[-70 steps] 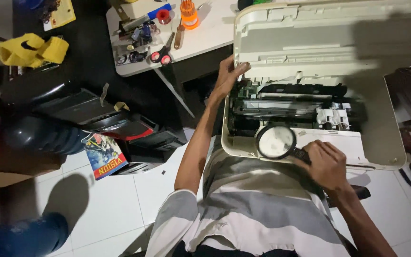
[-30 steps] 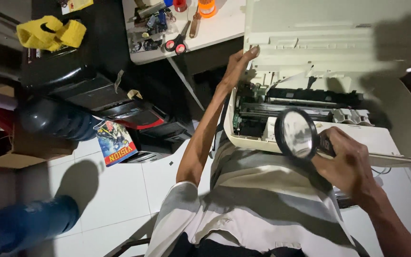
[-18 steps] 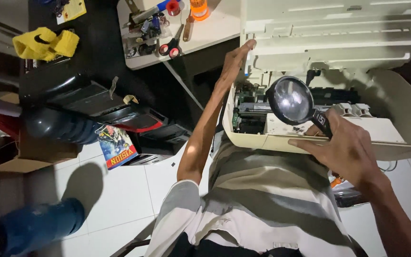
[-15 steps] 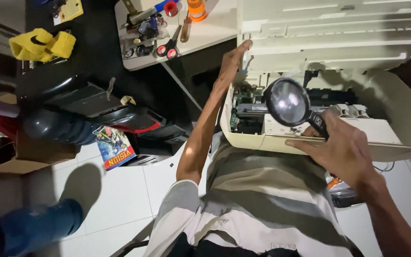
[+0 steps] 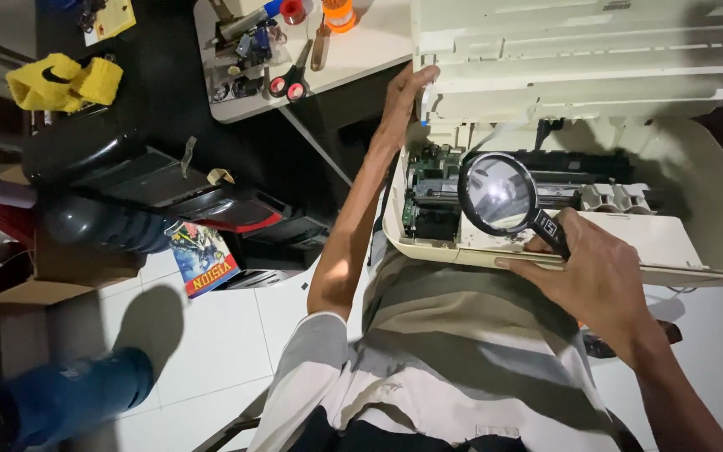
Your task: Disassembling a printer to inspect the internal circuit board and mechanical components using a magnifying glass.
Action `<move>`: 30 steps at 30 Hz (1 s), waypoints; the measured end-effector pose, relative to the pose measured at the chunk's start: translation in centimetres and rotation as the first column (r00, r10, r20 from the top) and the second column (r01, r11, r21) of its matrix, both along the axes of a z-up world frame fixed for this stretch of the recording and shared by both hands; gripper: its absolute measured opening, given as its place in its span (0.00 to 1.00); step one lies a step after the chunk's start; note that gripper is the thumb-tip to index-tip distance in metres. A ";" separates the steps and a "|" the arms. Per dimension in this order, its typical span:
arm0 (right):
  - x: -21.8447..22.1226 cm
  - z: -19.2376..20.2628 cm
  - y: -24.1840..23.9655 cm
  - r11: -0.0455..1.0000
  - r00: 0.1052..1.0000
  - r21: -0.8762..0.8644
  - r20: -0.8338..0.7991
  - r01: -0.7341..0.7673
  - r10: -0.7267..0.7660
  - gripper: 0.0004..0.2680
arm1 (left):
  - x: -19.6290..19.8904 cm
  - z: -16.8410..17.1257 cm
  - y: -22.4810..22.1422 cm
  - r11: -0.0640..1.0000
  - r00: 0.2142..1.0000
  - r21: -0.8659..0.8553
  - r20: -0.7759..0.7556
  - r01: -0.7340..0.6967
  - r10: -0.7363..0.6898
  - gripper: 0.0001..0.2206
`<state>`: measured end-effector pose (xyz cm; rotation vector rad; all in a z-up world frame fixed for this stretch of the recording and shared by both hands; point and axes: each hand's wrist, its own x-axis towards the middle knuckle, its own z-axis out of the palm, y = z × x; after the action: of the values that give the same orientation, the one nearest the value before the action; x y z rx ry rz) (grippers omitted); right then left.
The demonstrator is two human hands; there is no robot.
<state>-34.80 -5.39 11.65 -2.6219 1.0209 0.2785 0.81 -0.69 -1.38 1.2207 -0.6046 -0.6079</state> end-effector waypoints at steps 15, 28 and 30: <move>-0.7 2.1 -0.6 0.976 0.743 0.218 0.648 0.028 -0.166 0.08 | 0.1 -0.6 -0.3 0.998 1.000 -0.065 0.025 -0.018 0.019 0.12; -0.5 1.3 -3.3 0.969 0.835 0.156 0.545 -0.193 0.078 0.06 | 1.2 -3.3 -1.0 0.993 0.999 -0.119 0.042 0.009 -0.004 0.23; -0.5 0.3 -4.5 0.972 0.836 0.052 0.523 -0.228 0.168 0.09 | 1.3 -3.8 -1.1 0.992 1.000 -0.123 0.010 0.002 -0.001 0.22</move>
<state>-35.32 -9.88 11.98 -2.4865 0.5321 -0.3087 2.06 -1.78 -5.15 1.1080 -0.6421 -0.5584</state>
